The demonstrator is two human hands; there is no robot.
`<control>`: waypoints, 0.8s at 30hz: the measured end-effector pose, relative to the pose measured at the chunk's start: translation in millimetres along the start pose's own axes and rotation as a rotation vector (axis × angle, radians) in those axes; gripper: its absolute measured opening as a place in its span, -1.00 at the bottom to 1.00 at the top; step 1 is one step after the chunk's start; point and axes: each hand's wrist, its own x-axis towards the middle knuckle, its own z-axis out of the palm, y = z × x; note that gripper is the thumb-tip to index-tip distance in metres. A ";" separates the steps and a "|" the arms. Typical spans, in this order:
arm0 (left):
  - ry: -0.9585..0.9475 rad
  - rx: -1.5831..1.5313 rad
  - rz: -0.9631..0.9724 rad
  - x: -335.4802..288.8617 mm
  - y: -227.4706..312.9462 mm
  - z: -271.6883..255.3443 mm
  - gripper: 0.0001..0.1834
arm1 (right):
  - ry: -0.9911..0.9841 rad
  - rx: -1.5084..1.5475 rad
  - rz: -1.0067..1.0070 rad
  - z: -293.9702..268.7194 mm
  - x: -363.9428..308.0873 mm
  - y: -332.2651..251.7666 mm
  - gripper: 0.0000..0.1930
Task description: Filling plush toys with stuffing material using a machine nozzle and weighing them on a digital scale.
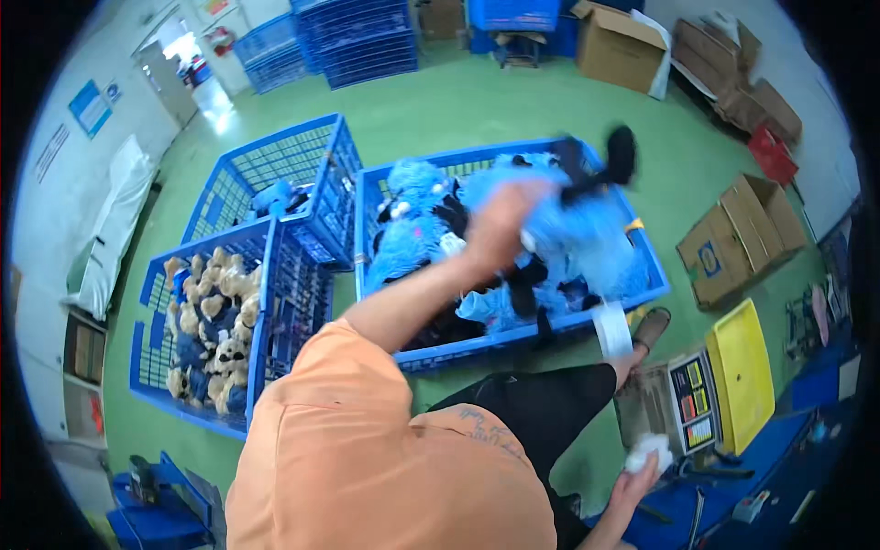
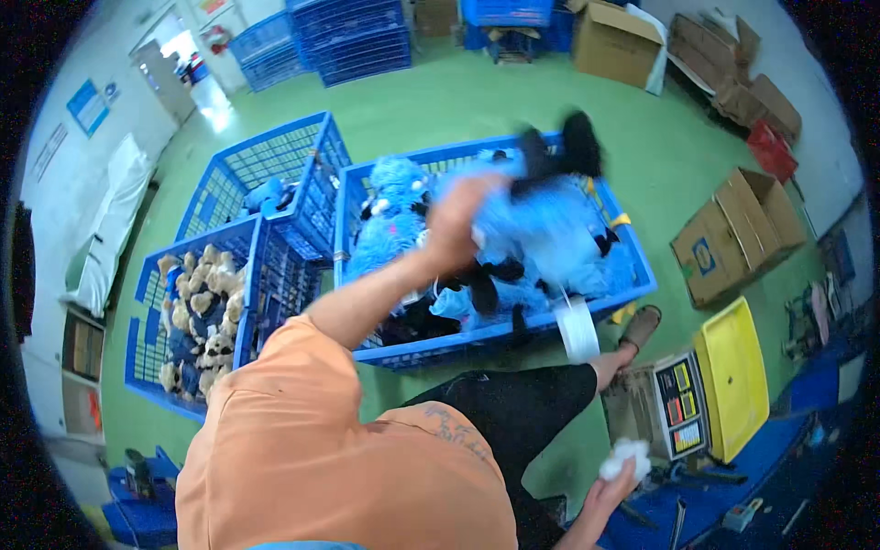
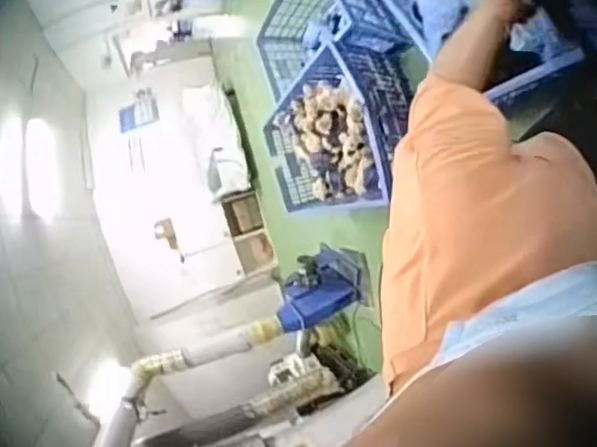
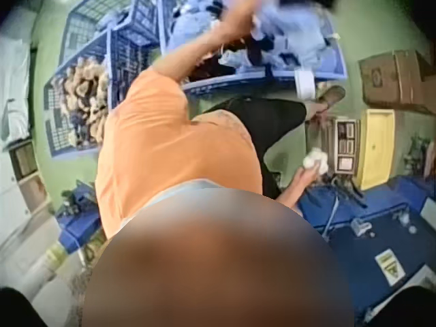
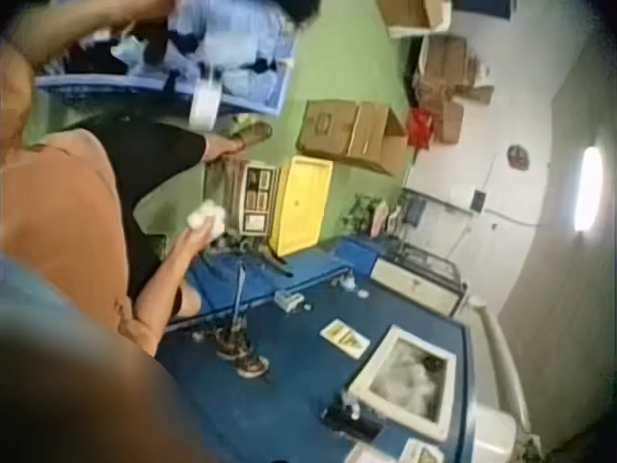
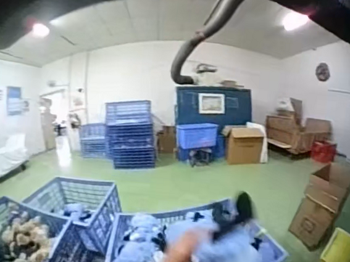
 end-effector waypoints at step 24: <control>-0.830 -1.165 -0.247 -99.2 199.3 219.9 -0.70 | 0.708 -0.440 -0.363 -108.0 -137.6 -78.8 -0.75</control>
